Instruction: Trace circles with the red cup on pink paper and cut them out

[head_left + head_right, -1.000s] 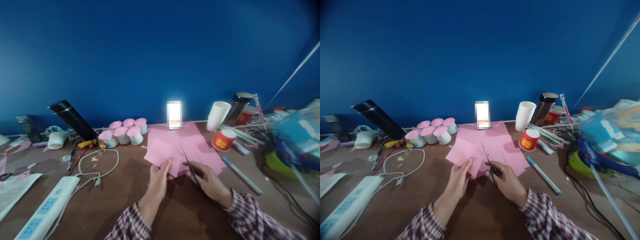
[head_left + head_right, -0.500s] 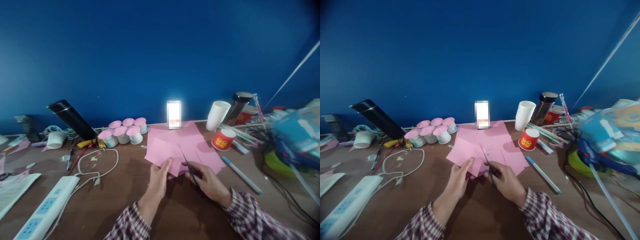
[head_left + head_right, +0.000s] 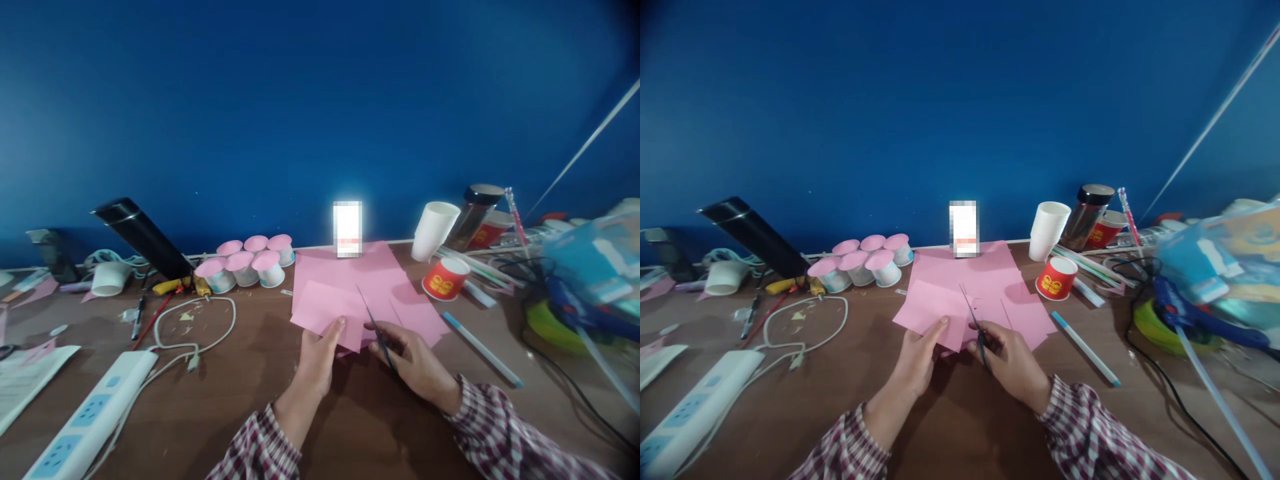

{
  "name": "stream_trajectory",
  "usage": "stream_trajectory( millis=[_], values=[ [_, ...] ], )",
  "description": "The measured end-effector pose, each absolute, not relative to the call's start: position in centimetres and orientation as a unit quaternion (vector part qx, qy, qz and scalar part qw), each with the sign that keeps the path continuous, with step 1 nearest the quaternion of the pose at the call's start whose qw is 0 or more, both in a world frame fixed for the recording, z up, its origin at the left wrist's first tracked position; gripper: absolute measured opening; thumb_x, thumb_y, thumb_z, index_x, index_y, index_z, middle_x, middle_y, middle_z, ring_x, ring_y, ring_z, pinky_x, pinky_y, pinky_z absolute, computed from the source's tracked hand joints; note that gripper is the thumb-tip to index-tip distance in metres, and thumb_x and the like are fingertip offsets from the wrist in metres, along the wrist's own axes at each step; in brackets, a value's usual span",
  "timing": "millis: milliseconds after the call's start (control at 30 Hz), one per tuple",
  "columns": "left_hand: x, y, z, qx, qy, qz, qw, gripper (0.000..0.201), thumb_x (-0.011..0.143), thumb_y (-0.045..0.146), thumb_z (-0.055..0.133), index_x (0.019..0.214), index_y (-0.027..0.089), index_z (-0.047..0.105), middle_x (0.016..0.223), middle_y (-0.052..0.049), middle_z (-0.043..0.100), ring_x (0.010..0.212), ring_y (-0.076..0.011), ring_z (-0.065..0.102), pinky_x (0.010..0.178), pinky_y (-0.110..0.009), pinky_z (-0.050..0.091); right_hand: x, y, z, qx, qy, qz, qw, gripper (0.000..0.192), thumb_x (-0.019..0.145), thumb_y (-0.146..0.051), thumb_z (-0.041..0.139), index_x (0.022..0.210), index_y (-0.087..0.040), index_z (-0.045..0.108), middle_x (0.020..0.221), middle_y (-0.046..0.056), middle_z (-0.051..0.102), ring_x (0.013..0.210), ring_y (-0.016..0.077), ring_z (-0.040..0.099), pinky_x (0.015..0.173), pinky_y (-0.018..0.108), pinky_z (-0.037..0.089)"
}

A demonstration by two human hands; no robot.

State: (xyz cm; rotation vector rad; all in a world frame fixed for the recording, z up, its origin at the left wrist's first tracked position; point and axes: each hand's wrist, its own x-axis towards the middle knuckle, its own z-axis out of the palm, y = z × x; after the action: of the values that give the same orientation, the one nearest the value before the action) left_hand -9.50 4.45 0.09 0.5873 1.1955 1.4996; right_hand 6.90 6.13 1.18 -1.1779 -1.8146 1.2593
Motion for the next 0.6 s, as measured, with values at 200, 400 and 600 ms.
stream_trajectory(
  millis=[200, 400, 600],
  values=[
    [-9.47, 4.41, 0.25, 0.242, 0.495, 0.635, 0.542, 0.043, 0.065, 0.035, 0.073, 0.097, 0.009, 0.061, 0.091, -0.013, 0.068, 0.076, -0.0206, 0.064, 0.060, -0.028, 0.052, 6.96, 6.05, 1.29, -0.435, -0.703, 0.467, 0.313, 0.040, 0.079, -0.035, 0.059, 0.114, -0.014, 0.060, 0.075, 0.003, 0.065, 0.068, 0.0172, 0.058, 0.060, 0.026, 0.049],
    [-9.53, 4.40, 0.42, 0.242, 0.494, 0.634, 0.543, 0.046, 0.067, 0.034, 0.072, 0.103, 0.008, 0.059, 0.100, -0.016, 0.066, 0.087, -0.0244, 0.063, 0.067, -0.031, 0.052, 6.94, 6.02, 1.35, -0.433, -0.720, 0.447, 0.307, 0.038, 0.080, -0.035, 0.058, 0.112, -0.014, 0.060, 0.079, 0.004, 0.065, 0.070, 0.0173, 0.058, 0.062, 0.027, 0.048],
    [-9.53, 4.29, 0.56, 0.242, 0.492, 0.633, 0.547, 0.047, 0.069, 0.034, 0.071, 0.106, 0.009, 0.058, 0.097, -0.014, 0.066, 0.084, -0.0223, 0.063, 0.065, -0.030, 0.052, 6.92, 6.04, 1.25, -0.427, -0.721, 0.455, 0.301, 0.039, 0.081, -0.033, 0.057, 0.114, -0.014, 0.058, 0.082, 0.005, 0.065, 0.071, 0.0170, 0.059, 0.064, 0.027, 0.049]
  ],
)
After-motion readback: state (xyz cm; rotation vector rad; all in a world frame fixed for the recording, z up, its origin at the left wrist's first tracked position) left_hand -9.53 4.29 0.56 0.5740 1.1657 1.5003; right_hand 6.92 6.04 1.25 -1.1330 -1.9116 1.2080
